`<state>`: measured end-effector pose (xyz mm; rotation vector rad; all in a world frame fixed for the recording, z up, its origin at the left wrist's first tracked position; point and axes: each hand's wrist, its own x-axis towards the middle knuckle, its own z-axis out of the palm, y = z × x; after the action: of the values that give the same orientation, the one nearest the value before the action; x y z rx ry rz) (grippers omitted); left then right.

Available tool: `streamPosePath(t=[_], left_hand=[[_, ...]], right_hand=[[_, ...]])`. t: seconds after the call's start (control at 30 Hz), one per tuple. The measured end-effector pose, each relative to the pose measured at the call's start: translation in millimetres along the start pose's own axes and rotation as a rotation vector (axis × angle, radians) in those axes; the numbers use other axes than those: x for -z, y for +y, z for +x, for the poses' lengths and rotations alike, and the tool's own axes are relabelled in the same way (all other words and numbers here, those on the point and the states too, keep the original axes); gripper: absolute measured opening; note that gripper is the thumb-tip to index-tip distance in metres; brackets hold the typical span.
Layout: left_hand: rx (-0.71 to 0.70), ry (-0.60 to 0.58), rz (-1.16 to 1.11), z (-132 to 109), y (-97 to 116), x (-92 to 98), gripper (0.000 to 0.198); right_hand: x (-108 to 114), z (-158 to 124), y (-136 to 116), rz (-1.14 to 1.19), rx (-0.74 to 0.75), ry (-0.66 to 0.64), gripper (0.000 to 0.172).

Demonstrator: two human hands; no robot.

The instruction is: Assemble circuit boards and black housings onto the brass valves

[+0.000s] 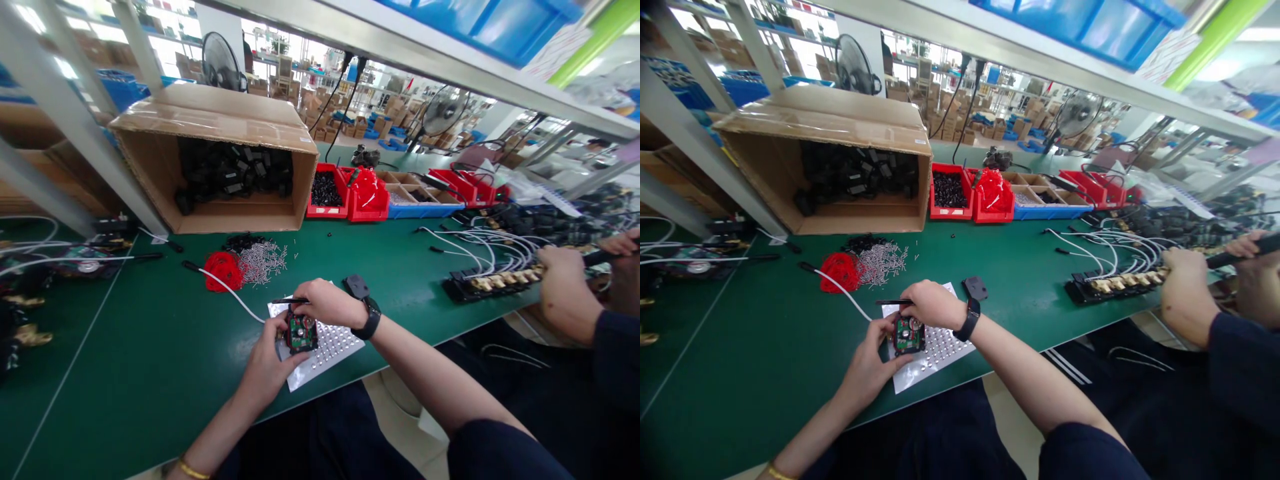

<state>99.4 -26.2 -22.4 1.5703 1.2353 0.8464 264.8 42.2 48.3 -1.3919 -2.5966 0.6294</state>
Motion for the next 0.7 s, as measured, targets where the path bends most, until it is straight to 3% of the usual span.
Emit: streamPosePath(t=[0.5, 0.7], left_hand=[[-0.041, -0.035, 0.061, -0.4, -6.3, -2.1, 0.040], [-0.013, -0.032, 0.030, -1.3, -7.1, -3.1, 0.055]], right_hand=[[12.2, 5.5, -10.6, -0.098, -0.044, -0.119, 0.006], [13.0, 7.3, -4.7, -0.129, -0.135, -0.150, 0.021]])
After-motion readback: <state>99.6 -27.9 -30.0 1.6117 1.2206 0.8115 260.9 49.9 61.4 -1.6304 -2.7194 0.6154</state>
